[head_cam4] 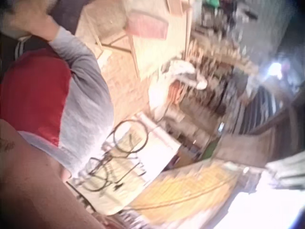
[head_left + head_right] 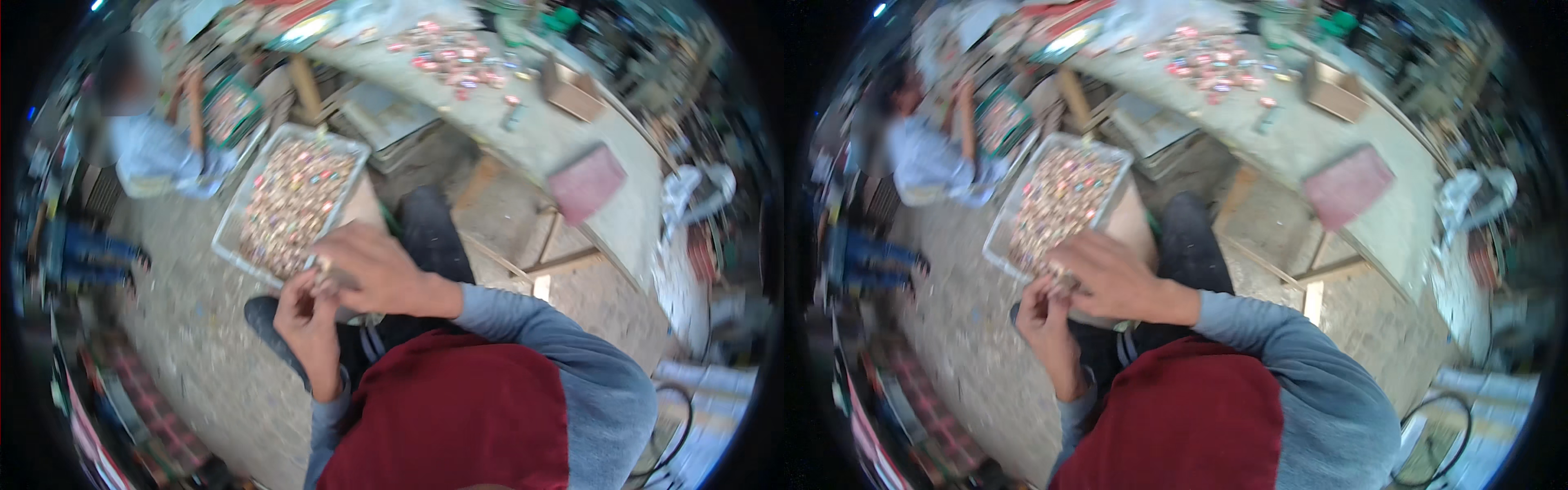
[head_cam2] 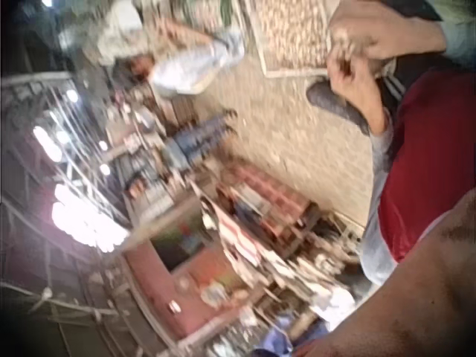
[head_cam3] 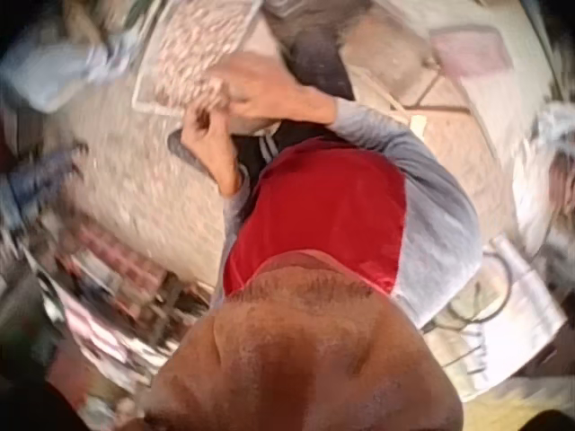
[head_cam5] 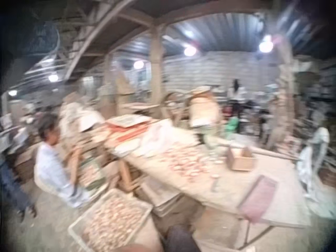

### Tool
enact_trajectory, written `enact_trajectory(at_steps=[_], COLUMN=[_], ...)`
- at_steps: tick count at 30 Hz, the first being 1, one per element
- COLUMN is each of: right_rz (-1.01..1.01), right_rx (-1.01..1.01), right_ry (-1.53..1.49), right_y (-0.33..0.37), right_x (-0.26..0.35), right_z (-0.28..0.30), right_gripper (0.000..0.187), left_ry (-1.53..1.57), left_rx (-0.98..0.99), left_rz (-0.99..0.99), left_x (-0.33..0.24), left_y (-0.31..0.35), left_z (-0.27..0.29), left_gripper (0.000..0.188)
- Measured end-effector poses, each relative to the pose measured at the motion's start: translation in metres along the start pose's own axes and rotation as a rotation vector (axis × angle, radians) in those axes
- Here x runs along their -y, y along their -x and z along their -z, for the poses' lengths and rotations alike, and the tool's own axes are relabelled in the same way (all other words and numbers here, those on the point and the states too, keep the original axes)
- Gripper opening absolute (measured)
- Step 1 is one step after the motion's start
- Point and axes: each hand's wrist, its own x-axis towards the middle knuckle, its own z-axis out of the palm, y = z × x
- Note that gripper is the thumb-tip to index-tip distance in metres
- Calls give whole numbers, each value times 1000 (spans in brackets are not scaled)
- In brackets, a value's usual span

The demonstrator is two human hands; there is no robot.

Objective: Sorting and assembling small circular wooden parts into finished components in a workshop.

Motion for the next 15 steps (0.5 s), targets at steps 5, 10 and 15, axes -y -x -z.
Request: enact_trajectory(at_steps=[5, 10, 15], right_rz=[-57, -66, -72], right_rx=[-19, 42, 170], right_ry=[24, -157, -428], right_y=[17, 19, 18], right_x=[-4, -3, 11], right_z=[4, 19, 18], right_gripper=[45, 41, 37], left_ry=[109, -183, -115], left_rx=[38, 202, 538], left_rz=[41, -277, -273], left_x=[11, -1, -7], left_y=[3, -11, -10], left_z=[-6, 0, -4], left_gripper=[31, 77, 109])
